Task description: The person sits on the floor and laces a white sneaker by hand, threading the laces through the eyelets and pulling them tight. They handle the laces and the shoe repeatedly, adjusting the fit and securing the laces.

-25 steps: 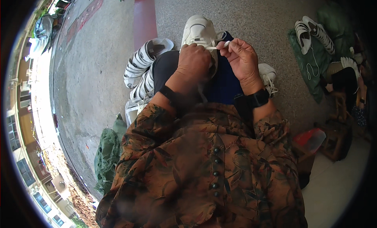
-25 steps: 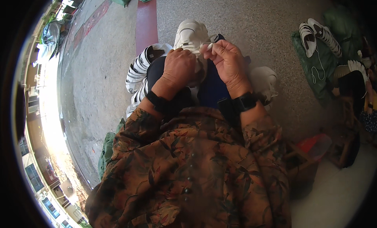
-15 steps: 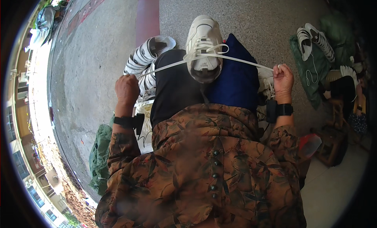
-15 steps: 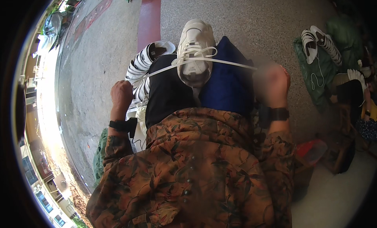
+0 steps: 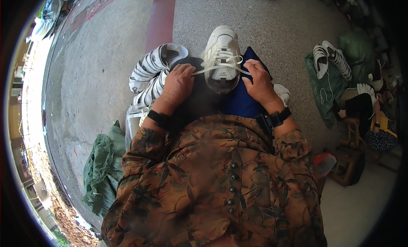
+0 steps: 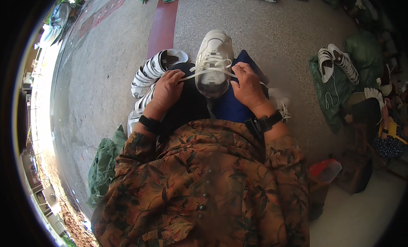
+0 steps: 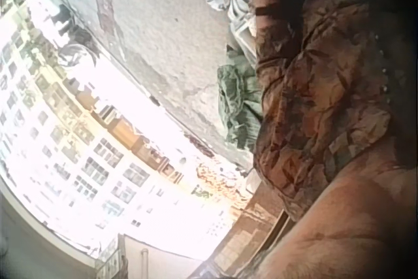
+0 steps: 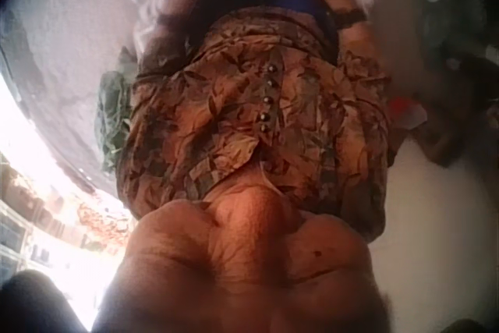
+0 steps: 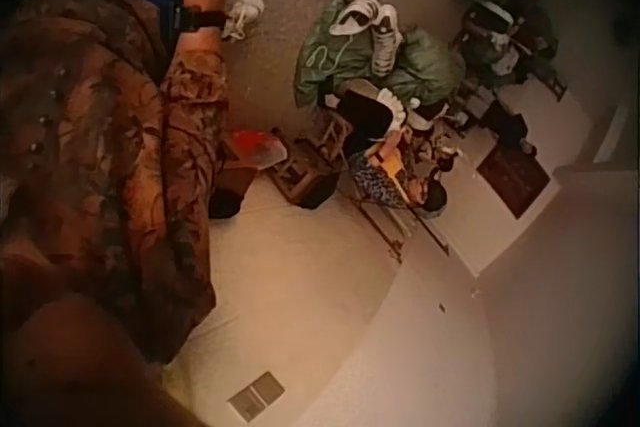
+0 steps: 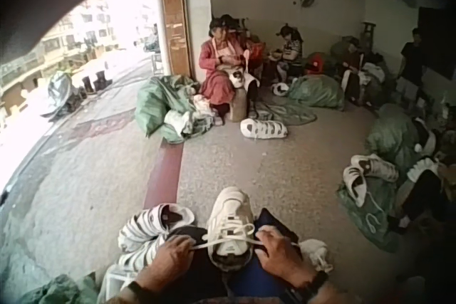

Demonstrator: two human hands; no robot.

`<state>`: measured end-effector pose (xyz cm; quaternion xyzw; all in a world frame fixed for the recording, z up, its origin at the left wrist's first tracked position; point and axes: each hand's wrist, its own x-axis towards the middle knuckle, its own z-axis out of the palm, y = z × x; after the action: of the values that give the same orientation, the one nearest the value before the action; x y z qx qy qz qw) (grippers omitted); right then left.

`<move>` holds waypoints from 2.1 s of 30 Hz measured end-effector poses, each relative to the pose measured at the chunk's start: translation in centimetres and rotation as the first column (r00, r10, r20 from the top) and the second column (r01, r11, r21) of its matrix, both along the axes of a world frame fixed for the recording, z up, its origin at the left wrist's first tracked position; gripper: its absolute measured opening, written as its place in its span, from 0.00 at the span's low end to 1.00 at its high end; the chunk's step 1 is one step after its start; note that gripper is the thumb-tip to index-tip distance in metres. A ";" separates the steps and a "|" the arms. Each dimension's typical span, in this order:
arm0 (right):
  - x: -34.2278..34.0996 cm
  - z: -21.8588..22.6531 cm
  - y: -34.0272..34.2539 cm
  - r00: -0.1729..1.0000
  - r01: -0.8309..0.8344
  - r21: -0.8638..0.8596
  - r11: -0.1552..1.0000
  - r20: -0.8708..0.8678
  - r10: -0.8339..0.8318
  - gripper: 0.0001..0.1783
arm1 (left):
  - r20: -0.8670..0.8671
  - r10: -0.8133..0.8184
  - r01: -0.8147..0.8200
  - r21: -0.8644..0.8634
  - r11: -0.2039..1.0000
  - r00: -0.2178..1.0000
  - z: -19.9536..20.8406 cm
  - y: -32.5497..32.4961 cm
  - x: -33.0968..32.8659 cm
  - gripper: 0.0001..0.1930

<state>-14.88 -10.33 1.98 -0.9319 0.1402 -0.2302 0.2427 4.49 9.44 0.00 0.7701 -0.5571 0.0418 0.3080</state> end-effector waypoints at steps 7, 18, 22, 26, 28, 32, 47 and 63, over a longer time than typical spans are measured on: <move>-0.6 -1.1 -1.1 0.992 -0.101 0.102 0.990 -0.061 0.107 0.04 | -0.209 -0.144 0.145 -0.011 0.989 0.967 -1.2 -1.2 0.2 0.06; -7.4 1.5 -7.5 0.988 0.117 0.216 0.969 -0.125 -0.091 0.05 | -0.545 0.107 -0.106 0.033 0.994 0.832 -2.4 7.1 5.9 0.04; -9.9 1.7 -9.8 0.974 0.201 0.174 0.964 -0.143 -0.177 0.04 | -0.561 0.236 -0.191 0.138 0.972 0.793 -2.9 9.8 6.6 0.04; -11.7 1.6 -11.6 0.966 0.243 0.033 0.969 -0.096 -0.239 0.04 | -0.613 0.320 -0.220 0.236 0.947 0.722 -4.1 12.0 6.9 0.04; -11.5 1.7 -11.6 0.968 0.234 -0.198 0.952 -0.048 -0.247 0.04 | -0.582 0.311 -0.184 0.267 0.946 0.752 -4.8 12.7 7.1 0.05; -10.3 1.1 -11.3 0.855 0.504 0.073 0.860 -0.178 -0.486 0.05 | -0.205 0.304 -0.150 0.543 0.826 0.931 -3.8 11.5 6.5 0.11; 2.8 -4.1 -0.8 0.926 0.190 0.867 0.460 -0.003 -0.378 0.06 | -0.951 0.005 0.083 0.033 0.996 0.310 0.5 -3.0 0.7 0.10; 4.6 -3.1 0.2 0.939 0.324 0.128 0.938 -0.169 -0.301 0.07 | -0.927 -0.025 0.120 0.021 0.993 0.375 -0.1 -3.4 -0.4 0.09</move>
<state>-10.29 -10.16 -1.10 -0.8906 0.3214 -0.1852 0.2632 4.12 6.06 -0.09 0.6496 -0.3251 -0.4317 0.5348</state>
